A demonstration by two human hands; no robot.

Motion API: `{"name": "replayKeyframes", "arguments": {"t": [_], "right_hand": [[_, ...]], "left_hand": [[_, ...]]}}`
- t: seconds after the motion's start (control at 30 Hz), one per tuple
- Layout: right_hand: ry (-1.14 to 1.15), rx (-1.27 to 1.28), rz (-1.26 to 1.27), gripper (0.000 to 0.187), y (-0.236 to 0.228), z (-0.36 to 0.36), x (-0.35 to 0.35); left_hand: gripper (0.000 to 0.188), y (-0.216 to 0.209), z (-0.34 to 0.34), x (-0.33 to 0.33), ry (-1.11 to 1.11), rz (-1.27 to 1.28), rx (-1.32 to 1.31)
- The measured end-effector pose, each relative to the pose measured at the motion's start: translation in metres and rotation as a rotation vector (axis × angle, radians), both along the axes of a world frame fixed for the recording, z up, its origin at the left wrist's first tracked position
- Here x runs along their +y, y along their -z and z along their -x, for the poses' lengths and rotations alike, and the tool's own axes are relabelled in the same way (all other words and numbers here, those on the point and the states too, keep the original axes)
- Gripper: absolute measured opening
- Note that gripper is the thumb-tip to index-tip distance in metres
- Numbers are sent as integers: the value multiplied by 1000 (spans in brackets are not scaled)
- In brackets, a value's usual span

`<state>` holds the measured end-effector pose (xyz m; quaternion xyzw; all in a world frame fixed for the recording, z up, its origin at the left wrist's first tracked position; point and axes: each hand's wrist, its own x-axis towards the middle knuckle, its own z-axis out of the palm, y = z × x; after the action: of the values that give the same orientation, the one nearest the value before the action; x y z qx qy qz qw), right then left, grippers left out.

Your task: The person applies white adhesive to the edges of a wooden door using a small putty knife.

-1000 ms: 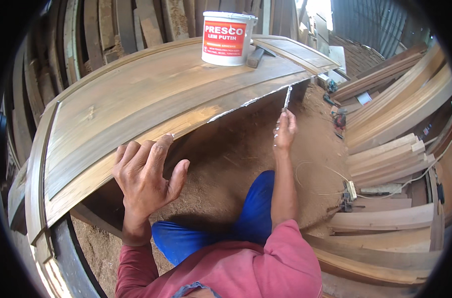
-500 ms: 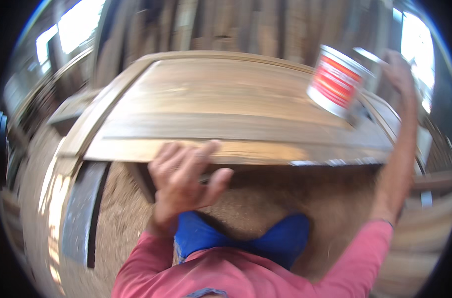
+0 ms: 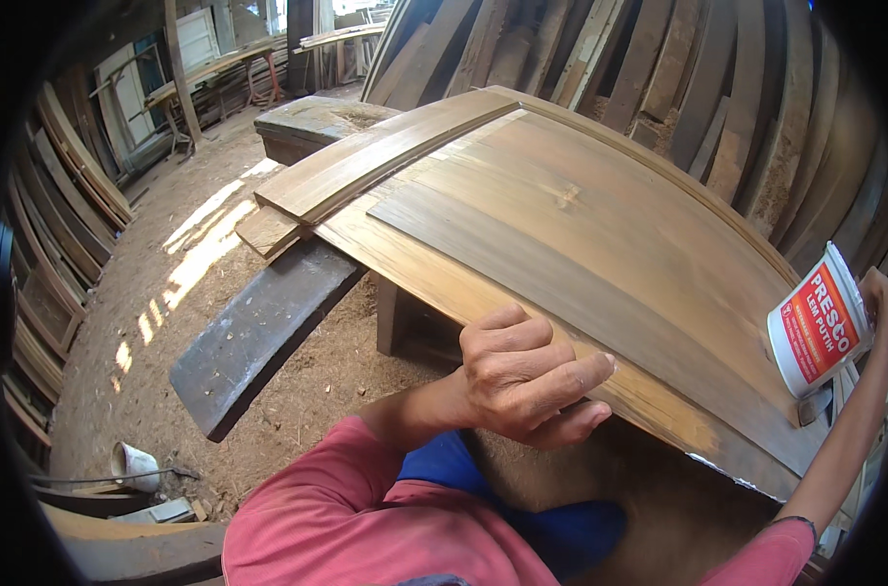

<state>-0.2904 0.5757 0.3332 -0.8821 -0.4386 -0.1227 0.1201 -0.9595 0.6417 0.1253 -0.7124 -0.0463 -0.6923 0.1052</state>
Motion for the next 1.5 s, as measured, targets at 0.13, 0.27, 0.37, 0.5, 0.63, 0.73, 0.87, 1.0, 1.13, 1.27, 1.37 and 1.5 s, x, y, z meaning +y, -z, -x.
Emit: {"name": "replayKeyframes", "arguments": {"t": [0.13,0.27,0.37,0.5,0.63,0.73,0.87,1.0,1.13,1.27,1.37,1.5], "right_hand": [[-28,77,-34,24,-8,-19,-1],[-154,176,-164,21,-29,-28,-36],[-426,236,-246,21,-65,-7,-71],[-192,122,-477,25,-38,97,-90],[-133,164,-592,28,-23,145,-144],[-111,242,-602,25,-1,159,-182],[-10,367,-552,23,30,215,-195],[-136,490,-728,33,53,252,-234],[-452,537,-1044,47,128,311,-238],[-577,655,-1349,28,228,407,-217],[-517,692,-1437,18,284,466,-176],[-657,704,-1444,20,325,492,-125]], "left_hand": [[26,3,-1,5,29,-21,-13],[25,0,-10,7,36,-18,14],[22,-4,-4,6,26,-19,89],[21,-5,1,5,13,-38,140],[20,6,-3,4,69,21,131],[20,1,0,-4,93,32,159],[21,0,6,-5,100,61,181],[21,-5,3,-9,124,92,211],[22,7,9,-5,209,30,113],[41,39,27,-23,546,136,-4],[23,71,16,-23,704,244,143],[9,127,-2,-22,689,557,419]]}}
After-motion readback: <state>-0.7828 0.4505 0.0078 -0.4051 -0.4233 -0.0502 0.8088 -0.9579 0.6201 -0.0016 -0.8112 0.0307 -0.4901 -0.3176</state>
